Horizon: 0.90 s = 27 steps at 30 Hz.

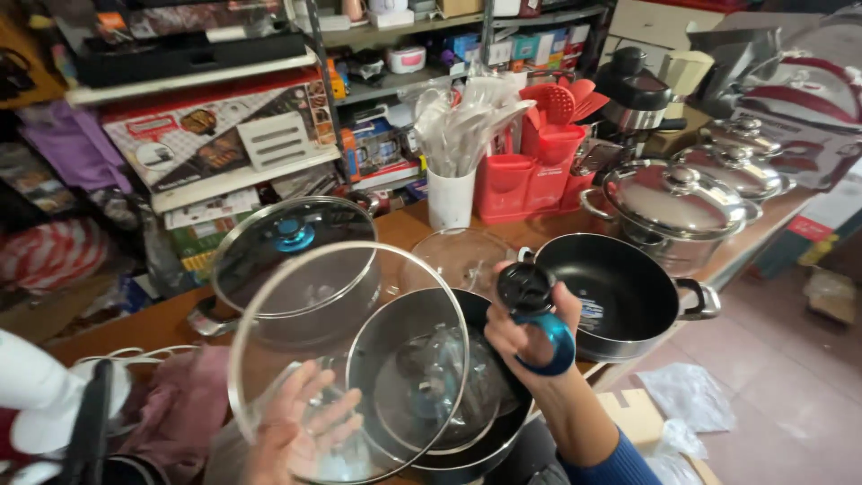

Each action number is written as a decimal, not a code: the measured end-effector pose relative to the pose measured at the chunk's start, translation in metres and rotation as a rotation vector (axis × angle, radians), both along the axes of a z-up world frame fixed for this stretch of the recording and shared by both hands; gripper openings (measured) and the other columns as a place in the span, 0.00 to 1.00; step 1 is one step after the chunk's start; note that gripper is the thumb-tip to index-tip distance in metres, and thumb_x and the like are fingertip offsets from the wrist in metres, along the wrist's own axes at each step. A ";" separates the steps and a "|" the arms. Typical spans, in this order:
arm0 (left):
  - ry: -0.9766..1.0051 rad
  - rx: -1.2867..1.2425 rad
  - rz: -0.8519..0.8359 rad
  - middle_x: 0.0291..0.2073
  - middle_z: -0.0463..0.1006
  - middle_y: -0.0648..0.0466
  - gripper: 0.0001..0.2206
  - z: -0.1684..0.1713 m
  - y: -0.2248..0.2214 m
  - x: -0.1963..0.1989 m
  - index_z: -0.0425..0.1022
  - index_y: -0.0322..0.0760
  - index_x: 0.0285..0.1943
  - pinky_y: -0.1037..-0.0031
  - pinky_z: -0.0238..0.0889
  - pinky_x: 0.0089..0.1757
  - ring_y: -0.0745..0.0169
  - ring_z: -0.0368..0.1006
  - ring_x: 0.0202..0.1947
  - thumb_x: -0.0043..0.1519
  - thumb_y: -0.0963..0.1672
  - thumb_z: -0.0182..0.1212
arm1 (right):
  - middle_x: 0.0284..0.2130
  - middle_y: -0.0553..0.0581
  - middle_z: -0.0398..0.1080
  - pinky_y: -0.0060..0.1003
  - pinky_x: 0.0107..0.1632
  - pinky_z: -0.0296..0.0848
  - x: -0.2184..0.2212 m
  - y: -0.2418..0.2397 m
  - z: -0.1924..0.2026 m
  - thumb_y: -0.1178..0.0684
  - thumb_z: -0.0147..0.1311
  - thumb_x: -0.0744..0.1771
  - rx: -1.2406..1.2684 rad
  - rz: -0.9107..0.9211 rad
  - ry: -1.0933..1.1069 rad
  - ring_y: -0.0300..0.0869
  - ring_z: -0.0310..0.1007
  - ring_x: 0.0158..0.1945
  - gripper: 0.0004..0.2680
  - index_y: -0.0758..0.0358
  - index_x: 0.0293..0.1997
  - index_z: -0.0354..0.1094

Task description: Assemble a handle onto a glass pot lid.

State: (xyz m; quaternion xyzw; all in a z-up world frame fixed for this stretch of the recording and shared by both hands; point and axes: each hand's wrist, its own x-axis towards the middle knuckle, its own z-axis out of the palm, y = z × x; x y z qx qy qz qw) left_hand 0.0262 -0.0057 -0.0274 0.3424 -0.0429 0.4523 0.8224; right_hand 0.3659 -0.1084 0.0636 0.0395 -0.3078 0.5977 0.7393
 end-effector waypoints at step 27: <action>0.534 0.068 0.652 0.62 0.79 0.42 0.11 0.051 -0.049 0.045 0.77 0.35 0.53 0.65 0.83 0.26 0.55 0.83 0.29 0.66 0.42 0.53 | 0.54 0.53 0.70 0.39 0.32 0.77 -0.124 -0.001 0.059 0.34 0.59 0.65 0.382 -1.253 -2.041 0.45 0.79 0.38 0.23 0.56 0.61 0.65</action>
